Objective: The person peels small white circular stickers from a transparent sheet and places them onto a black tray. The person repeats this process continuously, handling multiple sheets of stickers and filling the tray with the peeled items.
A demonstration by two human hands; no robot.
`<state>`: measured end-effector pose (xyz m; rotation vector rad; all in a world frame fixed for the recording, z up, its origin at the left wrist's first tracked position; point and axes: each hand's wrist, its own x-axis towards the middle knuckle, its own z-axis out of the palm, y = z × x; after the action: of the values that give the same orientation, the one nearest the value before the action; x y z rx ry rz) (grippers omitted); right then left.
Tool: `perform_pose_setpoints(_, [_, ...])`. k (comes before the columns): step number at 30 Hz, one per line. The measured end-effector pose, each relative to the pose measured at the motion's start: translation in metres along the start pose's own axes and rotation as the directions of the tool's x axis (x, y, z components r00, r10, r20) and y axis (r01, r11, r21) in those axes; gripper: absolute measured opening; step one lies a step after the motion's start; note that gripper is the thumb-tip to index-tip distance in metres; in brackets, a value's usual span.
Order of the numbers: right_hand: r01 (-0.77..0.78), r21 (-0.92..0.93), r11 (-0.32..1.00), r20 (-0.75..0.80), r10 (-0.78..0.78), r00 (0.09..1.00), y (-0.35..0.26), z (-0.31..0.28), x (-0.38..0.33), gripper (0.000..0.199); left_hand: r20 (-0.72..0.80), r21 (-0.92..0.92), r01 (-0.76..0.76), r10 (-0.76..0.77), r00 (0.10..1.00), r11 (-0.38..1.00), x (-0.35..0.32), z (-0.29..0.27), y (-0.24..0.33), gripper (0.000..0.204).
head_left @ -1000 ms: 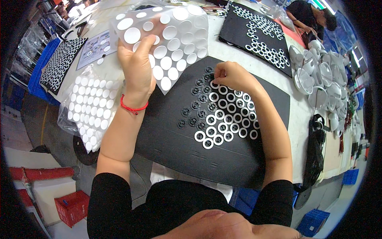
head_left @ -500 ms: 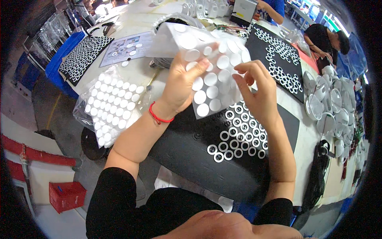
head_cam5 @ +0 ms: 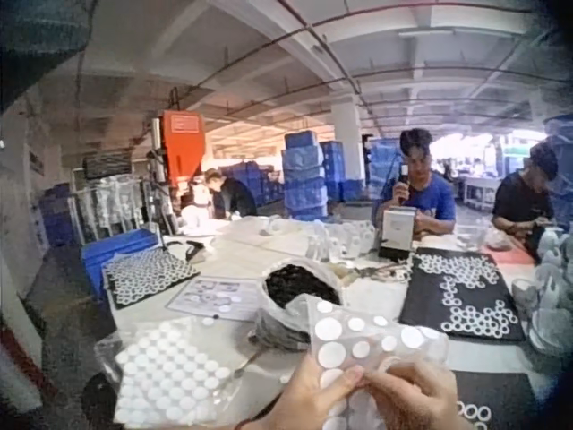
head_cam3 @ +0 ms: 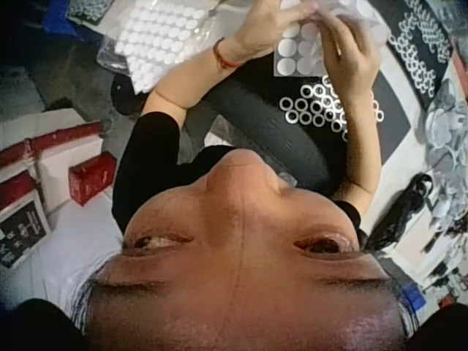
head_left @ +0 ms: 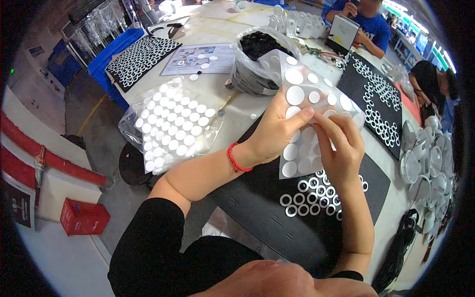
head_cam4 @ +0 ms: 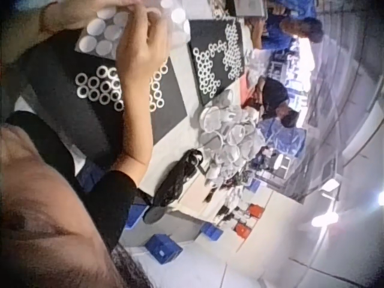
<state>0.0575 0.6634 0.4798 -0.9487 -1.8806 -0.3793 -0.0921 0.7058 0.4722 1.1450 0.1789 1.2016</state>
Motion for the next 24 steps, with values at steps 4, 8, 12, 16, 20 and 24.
perform_pose_setpoints(4, [0.018, -0.039, 0.999, 0.033, -0.016, 0.999, 0.000, 0.002, -0.003, 0.028, -0.040, -0.082, 0.056, -0.060, 0.997, 0.995, -0.004, 0.002, 0.001, 0.051])
perform_pose_setpoints(8, [0.125, -0.147, 0.981, 0.096, -0.112, 0.989, -0.004, -0.006, 0.002, 0.030, -0.053, -0.129, 0.070, -0.078, 0.996, 0.989, -0.005, 0.002, -0.001, 0.047])
perform_pose_setpoints(12, [0.163, -0.248, 0.955, 0.119, -0.137, 0.983, -0.007, -0.016, -0.002, 0.027, 0.008, 0.441, -0.044, 0.045, 0.999, 0.896, -0.010, -0.009, -0.015, 0.032])
perform_pose_setpoints(16, [0.219, -0.263, 0.940, 0.001, -0.227, 0.974, -0.008, -0.012, 0.004, 0.018, 0.483, 0.851, -0.524, 0.323, 0.814, 0.048, -0.015, -0.019, 0.003, 0.026])
perform_pose_setpoints(20, [0.176, -0.278, 0.944, -0.227, -0.243, 0.943, -0.011, -0.049, 0.026, 0.017, -0.225, 0.281, 0.095, -0.030, 0.974, 0.955, -0.010, -0.030, 0.002, 0.031])
perform_pose_setpoints(24, [-0.040, -0.291, 0.956, -0.258, -0.038, 0.965, -0.033, -0.141, 0.024, 0.023, -0.326, 0.061, 0.210, -0.179, 0.928, 0.976, 0.016, -0.025, 0.017, 0.043])
